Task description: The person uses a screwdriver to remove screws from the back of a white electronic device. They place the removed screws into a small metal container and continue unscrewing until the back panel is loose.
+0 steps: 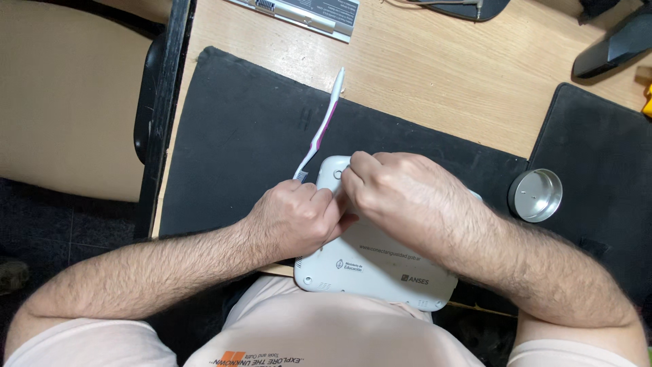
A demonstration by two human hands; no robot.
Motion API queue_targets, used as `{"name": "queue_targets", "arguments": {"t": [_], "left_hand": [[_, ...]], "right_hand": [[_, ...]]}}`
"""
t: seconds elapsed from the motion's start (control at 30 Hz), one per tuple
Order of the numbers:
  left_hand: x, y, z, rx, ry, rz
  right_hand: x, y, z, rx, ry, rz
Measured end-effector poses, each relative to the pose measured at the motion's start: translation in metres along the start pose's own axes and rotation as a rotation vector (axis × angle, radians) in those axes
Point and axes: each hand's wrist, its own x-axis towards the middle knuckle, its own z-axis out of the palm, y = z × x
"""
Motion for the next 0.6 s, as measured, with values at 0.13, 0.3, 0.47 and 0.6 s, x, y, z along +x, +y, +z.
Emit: {"name": "queue_targets", "arguments": {"t": [0.13, 0.3, 0.47, 0.6], "left_hand": [[0.004, -0.003, -0.007, -0.016, -0.007, 0.011], [0.012, -0.01, -0.024, -0.014, -0.081, 0.059], [0.026, -0.009, -0.035, 0.085, 0.018, 0.187], [0.038, -0.003, -0.033, -0.034, 0.088, 0.238]], "right_hand": [[0.004, -0.008, -0.004, 0.017, -0.048, 0.085], [-0.011, -0.029, 0.002, -0.08, 0.219, 0.264], [-0.079, -0.055, -0.009, 0.144, 0.391, 0.391], [-0.12, -0.096, 0.032, 0.727, 0.898, 0.609]]}}
